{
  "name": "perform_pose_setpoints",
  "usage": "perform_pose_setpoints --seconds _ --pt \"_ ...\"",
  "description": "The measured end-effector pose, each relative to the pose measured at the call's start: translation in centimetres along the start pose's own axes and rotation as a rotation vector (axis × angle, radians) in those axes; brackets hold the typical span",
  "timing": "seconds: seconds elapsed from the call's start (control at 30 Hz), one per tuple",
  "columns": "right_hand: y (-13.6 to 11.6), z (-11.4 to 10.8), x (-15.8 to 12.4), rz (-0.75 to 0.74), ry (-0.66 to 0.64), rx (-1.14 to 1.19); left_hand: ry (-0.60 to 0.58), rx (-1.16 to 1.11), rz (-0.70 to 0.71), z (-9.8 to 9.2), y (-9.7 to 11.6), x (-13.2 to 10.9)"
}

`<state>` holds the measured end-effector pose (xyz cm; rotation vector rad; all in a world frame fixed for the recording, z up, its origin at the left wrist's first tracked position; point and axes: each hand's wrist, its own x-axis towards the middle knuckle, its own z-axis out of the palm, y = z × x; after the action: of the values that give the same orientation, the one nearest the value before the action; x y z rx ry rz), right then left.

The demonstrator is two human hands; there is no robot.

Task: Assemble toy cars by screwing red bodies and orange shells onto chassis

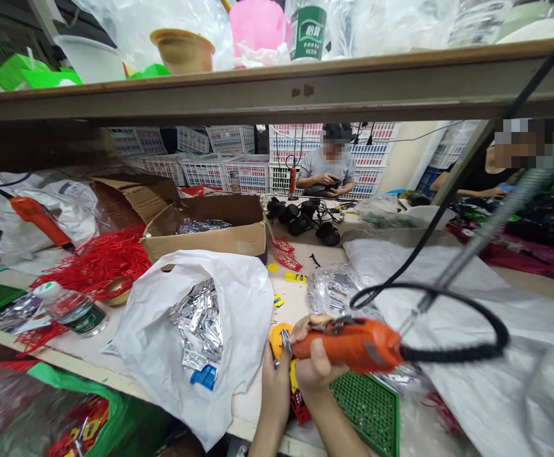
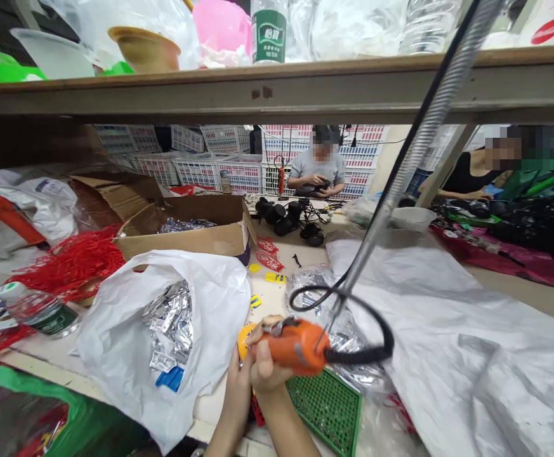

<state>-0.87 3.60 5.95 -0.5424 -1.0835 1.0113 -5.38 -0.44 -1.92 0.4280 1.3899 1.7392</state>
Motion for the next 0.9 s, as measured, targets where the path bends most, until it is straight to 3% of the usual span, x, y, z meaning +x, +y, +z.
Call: perform_pose_setpoints --seconds 0.1,0.23,0.33,0.43,0.5,0.6,0.63,0.7,0.8,0.9 --pt "-1.3 0.4 2.3 0.026 0.120 0.028 0.009 -0.078 -0.054 0.3 0.4 -0.3" --pt "-2.9 -2.1 5.0 0.099 0.176 -0.062 0.001 -0.232 -0.174 0.6 1.7 -0.4" --pt "-3.3 -5.1 5.1 0.149 0.176 -0.142 -0.002 -0.367 -0.229 0.4 3.2 -0.4" --pt "-3.1 -7.7 3.3 0.190 0.141 -0.158 -0.033 -0.467 -0.239 -0.1 5.0 -0.7" --pt "-2.7 -8.9 1.5 0.113 0.198 -0.162 -0.063 -0.526 -0.233 -0.4 5.8 -1.1" --pt "-1.8 -9.7 -1.8 -0.211 0.404 -0.212 -0.081 -0.533 -0.188 -0.7 6.1 -1.6" --pt "-1.5 -9.6 -2.9 -0.289 0.416 -0.240 -0.073 -0.498 -0.159 -0.8 6.0 -1.7" --pt "-1.0 -8.9 -4.9 -0.292 0.276 -0.312 -0.048 -0.400 -0.086 -1.0 5.4 -2.1" --pt "-0.8 -7.3 -6.7 -0.043 -0.033 -0.442 -0.074 -0.287 -0.021 -1.2 4.4 -2.8" --pt "-0.9 -6.3 -6.9 0.200 -0.233 -0.462 -0.188 -0.194 0.020 -1.5 4.1 -3.7"
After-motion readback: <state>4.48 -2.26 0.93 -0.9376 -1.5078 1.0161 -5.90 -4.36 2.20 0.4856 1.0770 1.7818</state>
